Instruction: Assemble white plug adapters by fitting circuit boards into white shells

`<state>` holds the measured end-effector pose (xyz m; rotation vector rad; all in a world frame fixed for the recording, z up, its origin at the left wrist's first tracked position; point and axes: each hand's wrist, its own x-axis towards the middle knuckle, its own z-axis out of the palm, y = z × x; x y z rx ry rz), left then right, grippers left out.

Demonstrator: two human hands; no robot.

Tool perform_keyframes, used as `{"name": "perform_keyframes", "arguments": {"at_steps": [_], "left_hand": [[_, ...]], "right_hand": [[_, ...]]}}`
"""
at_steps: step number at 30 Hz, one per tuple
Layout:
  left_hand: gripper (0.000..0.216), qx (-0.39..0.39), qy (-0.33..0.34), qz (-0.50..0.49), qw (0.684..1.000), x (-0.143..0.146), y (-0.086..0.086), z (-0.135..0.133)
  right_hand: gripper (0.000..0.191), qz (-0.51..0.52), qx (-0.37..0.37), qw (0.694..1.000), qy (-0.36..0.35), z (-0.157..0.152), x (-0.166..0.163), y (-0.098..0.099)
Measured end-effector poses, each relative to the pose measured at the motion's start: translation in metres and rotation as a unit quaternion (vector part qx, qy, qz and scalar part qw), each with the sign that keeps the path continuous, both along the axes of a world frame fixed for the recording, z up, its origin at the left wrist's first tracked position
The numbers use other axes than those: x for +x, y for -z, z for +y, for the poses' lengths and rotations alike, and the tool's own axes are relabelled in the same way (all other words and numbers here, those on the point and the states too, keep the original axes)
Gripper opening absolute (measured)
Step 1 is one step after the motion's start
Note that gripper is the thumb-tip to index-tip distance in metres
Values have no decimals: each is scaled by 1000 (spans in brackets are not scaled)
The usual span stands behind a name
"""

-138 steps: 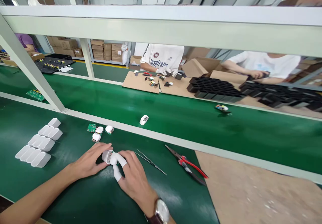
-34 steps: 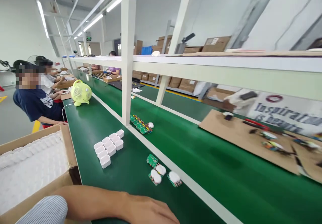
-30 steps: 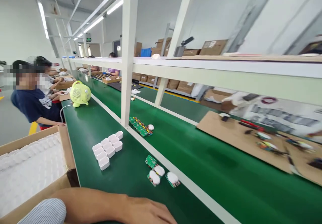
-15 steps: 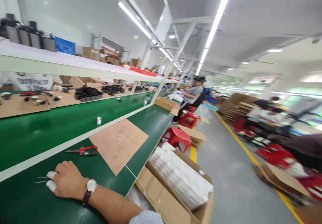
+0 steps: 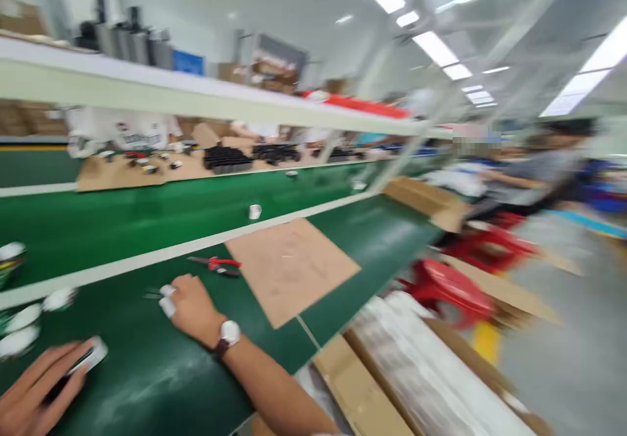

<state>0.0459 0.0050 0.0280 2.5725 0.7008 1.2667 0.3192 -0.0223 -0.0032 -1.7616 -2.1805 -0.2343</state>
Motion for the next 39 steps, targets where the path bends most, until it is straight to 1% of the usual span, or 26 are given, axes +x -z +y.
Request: {"name": "perform_keyframes", "arguments": {"at_steps": [1, 2, 3, 5, 9, 11, 14, 17, 19, 21, 23, 24, 26, 29, 34, 39], "left_hand": [[31, -10, -22, 30, 999, -15, 4, -6], [36, -21, -32, 59, 998, -26, 7, -10], [40, -34, -34, 82, 995, -34, 10, -13], [39, -63, -34, 103, 992, -42, 13, -14], [34, -120, -65, 69, 988, -42, 10, -13], [31, -122, -48, 58, 990, -41, 9, -14], [26, -104, -14, 67, 992, -42, 15, -15], [27, -126, -41, 79, 988, -44, 24, -16], [40, -168, -66, 83, 980, -45, 27, -18], [66, -227, -77, 92, 966, -45, 26, -18], [88, -286, -70, 101, 950, -45, 22, -18], [92, -308, -64, 104, 944, -45, 20, -17], [87, -332, -53, 105, 936, -45, 18, -15], [75, -340, -52, 102, 933, -45, 20, -12], [78, -341, -51, 93, 934, -46, 24, -12], [80, -348, -48, 92, 932, -46, 24, -13]], "right_hand": [[15, 21, 3, 1000, -12, -1, 0, -1], [20, 40, 4, 999, -28, 0, 2, 1], [23, 55, 4, 997, -46, 3, 3, 3], [25, 74, 5, 995, -73, 6, 5, 7], [29, 80, 15, 993, -81, 3, 2, 9], [29, 75, 28, 994, -78, 1, 1, 8], [27, 74, 40, 993, -87, 4, 1, 8], [25, 85, 48, 990, -104, 6, -1, 4], [22, 109, 45, 986, -118, 1, -7, -4], [18, 159, 13, 978, -138, -9, -18, -17], [18, 199, -33, 965, -165, -24, -32, -31], [20, 197, -49, 963, -179, -30, -39, -38], [24, 154, -55, 965, -204, -42, -52, -49], [28, 71, -48, 970, -227, -48, -62, -58], [24, -34, -46, 968, -243, -42, -68, -64], [23, -83, -42, 964, -250, -36, -73, -69]]}}
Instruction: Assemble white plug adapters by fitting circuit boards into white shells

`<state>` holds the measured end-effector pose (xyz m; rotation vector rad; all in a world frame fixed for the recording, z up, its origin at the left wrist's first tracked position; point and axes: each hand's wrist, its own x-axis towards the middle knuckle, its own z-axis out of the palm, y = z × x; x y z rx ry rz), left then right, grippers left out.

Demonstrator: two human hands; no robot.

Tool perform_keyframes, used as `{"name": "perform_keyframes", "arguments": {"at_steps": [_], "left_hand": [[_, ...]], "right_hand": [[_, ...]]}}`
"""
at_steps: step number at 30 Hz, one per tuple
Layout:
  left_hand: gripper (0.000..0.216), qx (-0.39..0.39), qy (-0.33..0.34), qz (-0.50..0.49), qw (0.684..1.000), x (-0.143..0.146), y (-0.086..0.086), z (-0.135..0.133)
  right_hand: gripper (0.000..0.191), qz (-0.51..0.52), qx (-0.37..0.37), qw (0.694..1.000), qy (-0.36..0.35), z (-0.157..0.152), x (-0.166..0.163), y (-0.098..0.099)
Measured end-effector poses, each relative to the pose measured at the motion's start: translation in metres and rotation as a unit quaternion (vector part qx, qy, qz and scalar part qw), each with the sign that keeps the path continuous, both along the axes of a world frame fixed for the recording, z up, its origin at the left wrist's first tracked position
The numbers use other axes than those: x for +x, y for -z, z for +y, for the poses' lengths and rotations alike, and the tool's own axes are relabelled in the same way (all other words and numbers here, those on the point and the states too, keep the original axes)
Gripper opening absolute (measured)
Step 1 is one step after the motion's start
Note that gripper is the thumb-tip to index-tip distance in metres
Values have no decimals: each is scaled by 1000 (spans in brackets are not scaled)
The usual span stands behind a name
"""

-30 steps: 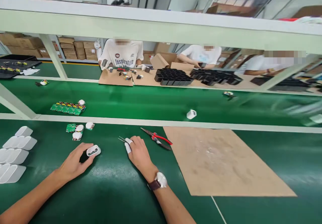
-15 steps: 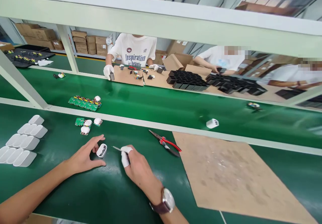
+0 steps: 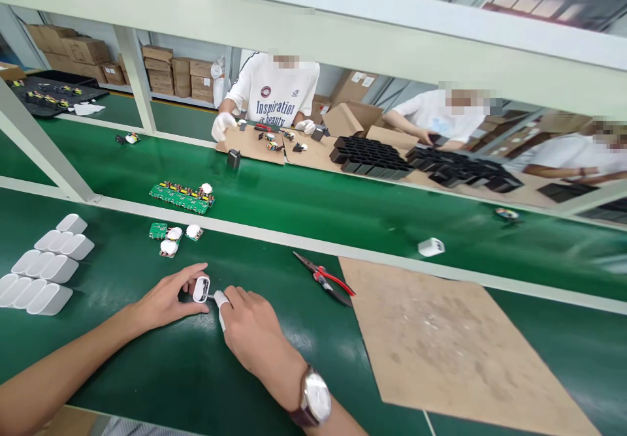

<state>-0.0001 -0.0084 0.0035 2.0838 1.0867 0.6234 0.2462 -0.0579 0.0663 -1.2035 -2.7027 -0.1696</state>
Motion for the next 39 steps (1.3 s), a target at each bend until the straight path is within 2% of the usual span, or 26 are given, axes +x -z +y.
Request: {"name": "perform_keyframes", "arguments": {"at_steps": [9, 13, 23, 32, 39], "left_hand": [[73, 36, 20, 22, 999, 0, -3, -1], [67, 44, 24, 22, 999, 1, -4, -2], [66, 16, 25, 40, 999, 1, -12, -1], [73, -27, 19, 40, 999, -1, -9, 1], [76, 29, 33, 16, 999, -2, -4, -1]], "right_hand": [[16, -60, -13, 998, -16, 3, -10, -12], [11, -70, -47, 996, -25, 10, -13, -17], [19, -22, -124, 992, -1, 25, -3, -9], [20, 116, -185, 976, 13, 30, 5, -6], [21, 136, -193, 972, 6, 27, 0, -5]]}}
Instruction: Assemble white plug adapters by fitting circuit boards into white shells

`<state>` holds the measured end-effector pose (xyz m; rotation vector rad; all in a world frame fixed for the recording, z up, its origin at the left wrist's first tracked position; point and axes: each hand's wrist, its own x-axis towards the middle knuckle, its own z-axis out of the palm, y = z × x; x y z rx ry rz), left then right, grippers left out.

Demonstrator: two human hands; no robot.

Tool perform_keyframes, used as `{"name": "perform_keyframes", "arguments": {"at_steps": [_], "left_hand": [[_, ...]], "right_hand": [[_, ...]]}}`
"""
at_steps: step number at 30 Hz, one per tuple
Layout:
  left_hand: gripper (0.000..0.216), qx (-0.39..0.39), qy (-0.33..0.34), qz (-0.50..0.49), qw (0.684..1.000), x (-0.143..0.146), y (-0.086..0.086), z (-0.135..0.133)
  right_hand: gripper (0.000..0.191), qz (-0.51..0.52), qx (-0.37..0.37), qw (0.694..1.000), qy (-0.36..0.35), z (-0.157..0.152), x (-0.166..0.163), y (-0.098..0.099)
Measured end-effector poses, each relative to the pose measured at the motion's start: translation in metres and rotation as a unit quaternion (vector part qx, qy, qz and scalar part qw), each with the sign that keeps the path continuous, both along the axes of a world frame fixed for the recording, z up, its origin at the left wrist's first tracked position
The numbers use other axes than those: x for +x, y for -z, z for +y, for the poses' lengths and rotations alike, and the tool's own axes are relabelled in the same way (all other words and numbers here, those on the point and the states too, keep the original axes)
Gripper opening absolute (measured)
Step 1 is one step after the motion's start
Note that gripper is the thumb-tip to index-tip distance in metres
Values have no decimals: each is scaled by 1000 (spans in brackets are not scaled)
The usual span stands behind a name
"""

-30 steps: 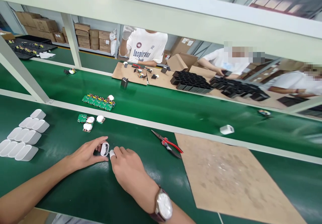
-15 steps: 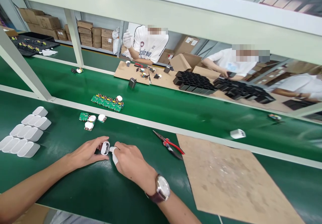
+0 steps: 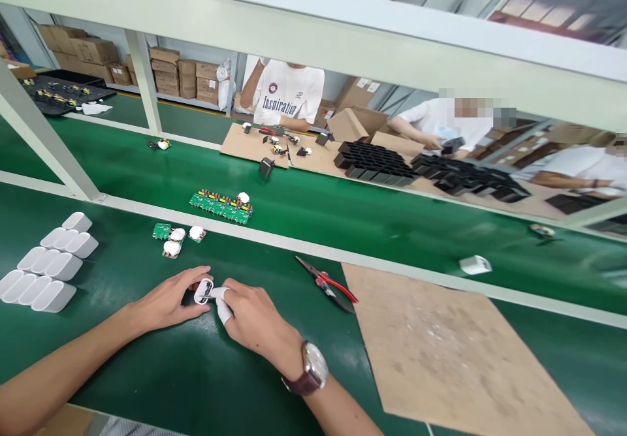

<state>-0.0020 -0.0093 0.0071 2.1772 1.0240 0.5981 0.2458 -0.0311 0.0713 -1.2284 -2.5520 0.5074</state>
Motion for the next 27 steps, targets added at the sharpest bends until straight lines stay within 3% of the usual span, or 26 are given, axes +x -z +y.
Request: {"name": "perform_keyframes", "arguments": {"at_steps": [2, 5, 8, 11, 14, 18, 22, 27], "left_hand": [[70, 21, 4, -6, 1000, -1, 1, 0], [58, 52, -8, -26, 998, -5, 1, 1], [43, 77, -16, -45, 996, -8, 4, 4], [29, 119, 0, -71, 990, -7, 8, 7], [24, 171, 17, -94, 981, -3, 8, 8], [25, 196, 31, -91, 976, 1, 4, 7], [32, 142, -6, -73, 987, 0, 3, 5], [40, 96, -49, -82, 991, -3, 10, 2]], "right_hand": [[23, 26, 15, 999, 14, 2, 2, 5], [27, 47, 95, 991, 78, 9, 17, 22], [27, -4, 186, 970, 155, 15, 43, 48], [27, -63, 223, 955, 183, 13, 65, 69], [23, -56, 244, 953, 170, 8, 69, 71], [22, 69, 235, 964, 105, 5, 46, 52], [28, 141, 218, 966, 9, 7, 15, 37], [28, 92, 223, 969, -56, 16, -5, 41]]}}
